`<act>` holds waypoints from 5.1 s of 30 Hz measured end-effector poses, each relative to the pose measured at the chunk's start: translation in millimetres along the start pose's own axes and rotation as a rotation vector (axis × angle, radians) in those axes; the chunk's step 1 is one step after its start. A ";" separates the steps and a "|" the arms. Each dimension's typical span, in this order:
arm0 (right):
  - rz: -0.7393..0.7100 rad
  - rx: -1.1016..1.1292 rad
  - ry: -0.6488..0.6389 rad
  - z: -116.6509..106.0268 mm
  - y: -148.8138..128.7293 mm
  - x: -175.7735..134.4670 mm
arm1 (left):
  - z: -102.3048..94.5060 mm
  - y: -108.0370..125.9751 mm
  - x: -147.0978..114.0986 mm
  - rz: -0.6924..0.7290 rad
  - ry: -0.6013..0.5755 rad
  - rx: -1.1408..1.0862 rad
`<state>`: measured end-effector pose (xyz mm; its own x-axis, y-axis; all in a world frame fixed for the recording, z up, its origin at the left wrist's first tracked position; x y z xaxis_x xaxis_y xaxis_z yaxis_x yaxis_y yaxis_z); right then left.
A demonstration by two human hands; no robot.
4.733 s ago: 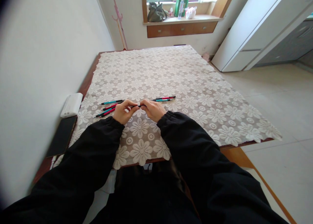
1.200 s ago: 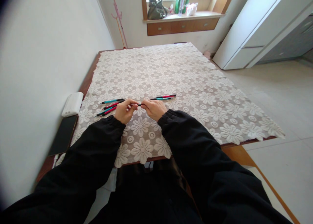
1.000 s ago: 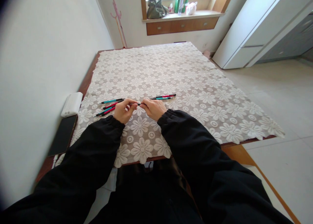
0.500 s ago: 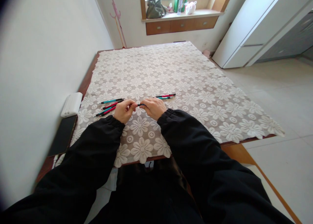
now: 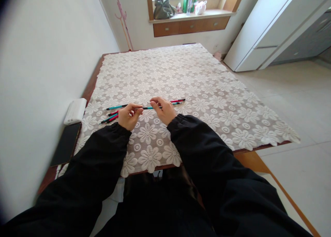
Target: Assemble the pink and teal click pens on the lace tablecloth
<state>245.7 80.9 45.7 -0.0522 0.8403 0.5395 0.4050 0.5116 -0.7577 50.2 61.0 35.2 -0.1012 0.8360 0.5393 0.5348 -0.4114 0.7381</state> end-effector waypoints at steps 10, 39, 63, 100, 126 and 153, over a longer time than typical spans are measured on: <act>0.010 0.225 -0.083 3.8 5.5 3.9 | 5.8 -7.8 0.0 -0.053 -0.062 -0.088; -0.020 -0.633 -0.293 9.0 44.1 6.1 | 10.5 -23.4 5.6 0.012 -0.285 0.597; 0.022 -0.777 -0.388 -11.1 89.6 17.8 | 12.7 -43.0 4.1 -0.026 -0.353 0.644; -0.042 -0.775 -0.502 5.2 70.6 3.7 | -11.3 -81.7 7.7 -0.069 -0.300 0.799; -0.019 -0.744 -0.465 4.3 75.1 3.9 | -38.7 -65.7 31.9 -0.131 -0.269 0.844; -0.039 -0.743 -0.470 3.0 63.6 7.9 | -45.9 -72.7 35.6 -0.178 -0.165 0.875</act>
<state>268.4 120.6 0.7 -0.3826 0.8950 0.2295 0.8758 0.4304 -0.2186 -30.8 104.0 19.3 -0.1574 0.9300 0.3321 0.9759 0.0950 0.1966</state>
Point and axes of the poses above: each hand's wrist, its own x-axis towards the middle knuckle, its own z-axis out of the palm, y = z × x, the point moved 7 cm from there along x, towards the middle knuckle, and after that the axes turned 9 degrees about y, right-handed, at the moved point
